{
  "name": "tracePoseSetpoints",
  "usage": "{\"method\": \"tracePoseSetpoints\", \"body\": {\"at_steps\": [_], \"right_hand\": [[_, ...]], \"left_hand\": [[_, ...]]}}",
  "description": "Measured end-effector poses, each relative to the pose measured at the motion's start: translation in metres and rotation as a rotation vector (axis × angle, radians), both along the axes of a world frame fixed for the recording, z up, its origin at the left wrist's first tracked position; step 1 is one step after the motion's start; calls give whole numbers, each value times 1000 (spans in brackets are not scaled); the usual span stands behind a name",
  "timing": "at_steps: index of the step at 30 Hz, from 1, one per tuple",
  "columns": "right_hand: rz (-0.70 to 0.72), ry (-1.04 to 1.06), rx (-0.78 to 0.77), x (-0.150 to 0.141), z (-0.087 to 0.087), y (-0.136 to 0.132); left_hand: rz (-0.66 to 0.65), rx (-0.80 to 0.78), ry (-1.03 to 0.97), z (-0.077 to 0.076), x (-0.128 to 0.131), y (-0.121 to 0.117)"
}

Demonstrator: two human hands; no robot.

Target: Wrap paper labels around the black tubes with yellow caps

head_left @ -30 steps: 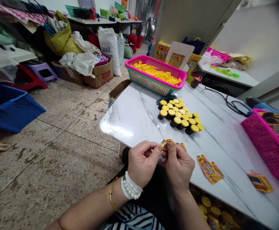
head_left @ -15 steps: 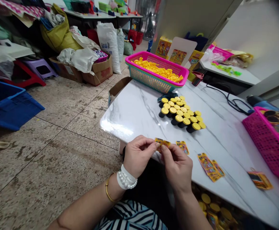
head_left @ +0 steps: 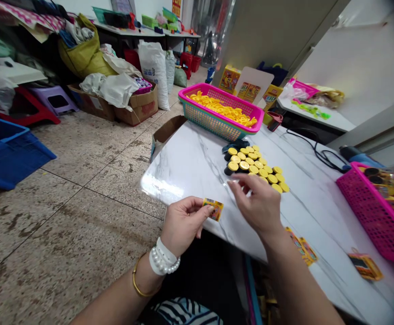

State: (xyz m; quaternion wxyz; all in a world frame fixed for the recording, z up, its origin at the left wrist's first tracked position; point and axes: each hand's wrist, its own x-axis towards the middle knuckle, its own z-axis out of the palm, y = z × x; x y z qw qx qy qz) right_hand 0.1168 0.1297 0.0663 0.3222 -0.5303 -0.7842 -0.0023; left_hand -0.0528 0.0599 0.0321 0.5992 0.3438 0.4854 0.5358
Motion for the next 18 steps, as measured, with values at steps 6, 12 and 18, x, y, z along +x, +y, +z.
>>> {"method": "tracePoseSetpoints", "body": {"at_steps": [6,12,18], "right_hand": [[-109,-733,-46,1,12,67],[31,-778,-85,2,29,31],[78,-674,-318,5,27,-28]], "left_hand": [[-70,-43,-110,-3,-5,-1],[-48,-70,-184,-1,-12,-5],[23,-59,-194,-1,-8,-3]]}}
